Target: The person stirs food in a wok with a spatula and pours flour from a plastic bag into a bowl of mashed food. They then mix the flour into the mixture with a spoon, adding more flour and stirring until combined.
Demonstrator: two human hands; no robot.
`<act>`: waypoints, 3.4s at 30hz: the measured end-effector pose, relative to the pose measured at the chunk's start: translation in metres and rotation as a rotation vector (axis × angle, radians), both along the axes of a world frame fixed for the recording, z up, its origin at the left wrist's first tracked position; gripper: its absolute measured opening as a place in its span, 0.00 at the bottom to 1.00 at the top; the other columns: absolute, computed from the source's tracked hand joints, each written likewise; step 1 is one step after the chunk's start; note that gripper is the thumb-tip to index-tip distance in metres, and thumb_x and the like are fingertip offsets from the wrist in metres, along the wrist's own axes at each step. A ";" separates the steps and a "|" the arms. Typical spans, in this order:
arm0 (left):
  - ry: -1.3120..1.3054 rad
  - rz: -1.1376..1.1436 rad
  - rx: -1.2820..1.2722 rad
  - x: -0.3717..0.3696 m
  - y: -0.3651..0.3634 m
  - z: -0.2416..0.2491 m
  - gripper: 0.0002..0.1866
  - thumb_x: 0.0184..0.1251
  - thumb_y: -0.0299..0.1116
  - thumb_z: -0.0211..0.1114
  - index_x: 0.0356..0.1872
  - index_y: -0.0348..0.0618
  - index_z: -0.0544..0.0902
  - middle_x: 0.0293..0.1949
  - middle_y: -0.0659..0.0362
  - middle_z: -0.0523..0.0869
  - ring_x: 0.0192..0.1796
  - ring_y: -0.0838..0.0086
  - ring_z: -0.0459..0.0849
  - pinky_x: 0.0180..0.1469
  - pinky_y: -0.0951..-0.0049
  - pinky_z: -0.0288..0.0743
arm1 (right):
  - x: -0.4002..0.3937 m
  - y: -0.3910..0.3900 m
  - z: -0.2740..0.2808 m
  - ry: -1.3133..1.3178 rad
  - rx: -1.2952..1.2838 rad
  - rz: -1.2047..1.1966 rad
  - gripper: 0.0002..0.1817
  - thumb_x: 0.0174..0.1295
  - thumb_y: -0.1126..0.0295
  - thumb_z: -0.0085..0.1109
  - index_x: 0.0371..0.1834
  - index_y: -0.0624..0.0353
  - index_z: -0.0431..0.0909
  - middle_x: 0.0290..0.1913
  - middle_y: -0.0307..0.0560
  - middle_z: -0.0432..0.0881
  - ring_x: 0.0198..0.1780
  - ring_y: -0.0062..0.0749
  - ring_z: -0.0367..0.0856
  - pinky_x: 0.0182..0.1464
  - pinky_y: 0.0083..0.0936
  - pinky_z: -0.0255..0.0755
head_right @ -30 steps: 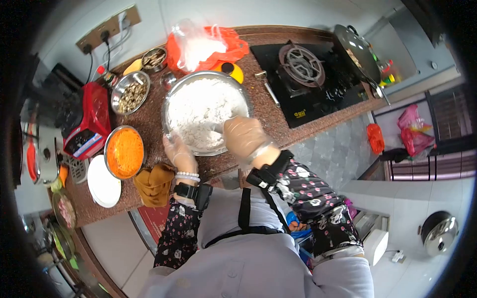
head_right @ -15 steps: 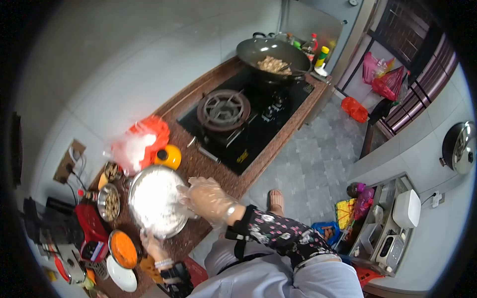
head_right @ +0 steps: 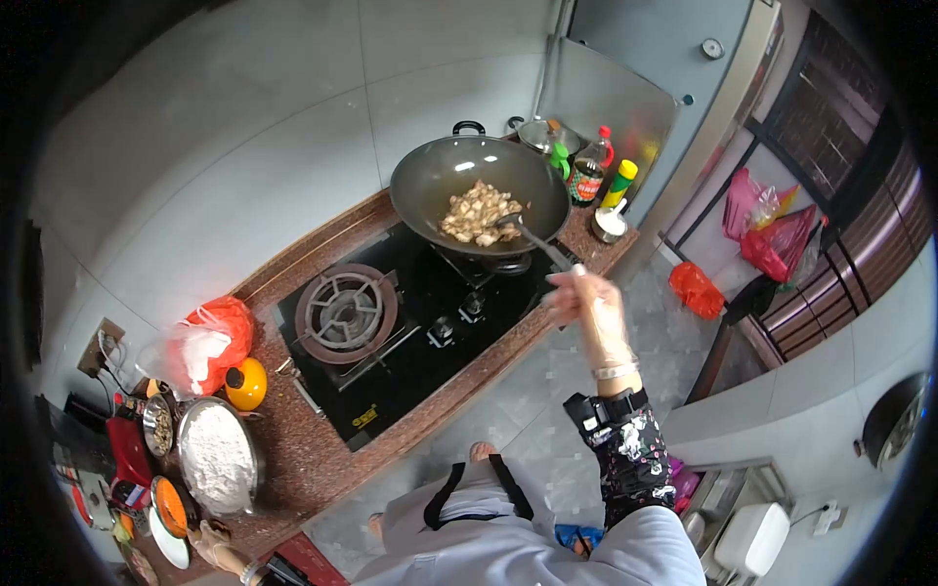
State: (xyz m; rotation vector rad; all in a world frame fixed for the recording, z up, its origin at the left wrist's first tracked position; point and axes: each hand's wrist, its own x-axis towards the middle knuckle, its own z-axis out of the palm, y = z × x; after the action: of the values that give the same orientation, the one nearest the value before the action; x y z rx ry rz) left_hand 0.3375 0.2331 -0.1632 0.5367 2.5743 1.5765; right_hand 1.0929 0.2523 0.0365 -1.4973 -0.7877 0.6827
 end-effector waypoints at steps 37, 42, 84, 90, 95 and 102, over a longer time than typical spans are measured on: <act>0.000 -0.662 0.370 0.156 0.055 0.110 0.27 0.76 0.44 0.51 0.67 0.34 0.70 0.67 0.48 0.71 0.70 0.63 0.67 0.72 0.67 0.57 | -0.523 0.116 -0.066 1.044 -0.568 1.239 0.20 0.72 0.59 0.49 0.57 0.63 0.72 0.50 0.59 0.80 0.53 0.40 0.79 0.59 0.37 0.72; -0.481 -0.440 -0.092 0.078 0.065 0.046 0.23 0.76 0.39 0.47 0.64 0.34 0.72 0.65 0.46 0.75 0.67 0.61 0.71 0.67 0.66 0.64 | -0.588 0.142 -0.101 0.818 -0.416 1.382 0.32 0.73 0.47 0.39 0.71 0.59 0.63 0.72 0.49 0.65 0.72 0.35 0.60 0.72 0.32 0.53; -0.041 -0.267 0.678 0.209 -0.016 0.235 0.33 0.67 0.31 0.65 0.71 0.33 0.62 0.71 0.42 0.64 0.74 0.62 0.62 0.72 0.66 0.57 | -0.369 0.073 0.041 0.986 0.167 1.555 0.38 0.74 0.48 0.36 0.72 0.74 0.54 0.71 0.66 0.61 0.72 0.49 0.62 0.72 0.44 0.56; 0.250 -0.206 0.632 0.231 -0.024 0.286 0.34 0.68 0.41 0.65 0.70 0.35 0.65 0.65 0.43 0.72 0.68 0.59 0.70 0.69 0.64 0.61 | -0.227 0.069 -0.089 0.581 -0.283 1.224 0.25 0.76 0.60 0.41 0.63 0.73 0.68 0.60 0.61 0.77 0.58 0.45 0.80 0.62 0.38 0.73; 0.256 -0.251 0.713 0.247 -0.026 0.304 0.32 0.69 0.34 0.61 0.70 0.30 0.63 0.68 0.44 0.68 0.72 0.61 0.64 0.72 0.62 0.57 | -0.073 0.019 -0.156 0.521 -0.712 0.652 0.24 0.72 0.49 0.48 0.49 0.61 0.76 0.40 0.45 0.81 0.40 0.33 0.81 0.45 0.28 0.78; 0.376 -0.326 0.605 0.233 -0.005 0.262 0.31 0.68 0.31 0.62 0.70 0.34 0.64 0.69 0.48 0.70 0.72 0.62 0.66 0.73 0.63 0.55 | 0.033 0.007 -0.111 0.396 -0.287 0.076 0.29 0.67 0.36 0.45 0.37 0.53 0.76 0.29 0.33 0.77 0.26 0.18 0.73 0.24 0.15 0.63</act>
State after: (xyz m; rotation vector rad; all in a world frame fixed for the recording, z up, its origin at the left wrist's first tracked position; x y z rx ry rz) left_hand 0.5706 0.2278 0.0987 1.3332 2.0097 2.2803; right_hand 1.1255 0.2593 -0.0745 -1.5229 -0.4571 1.1462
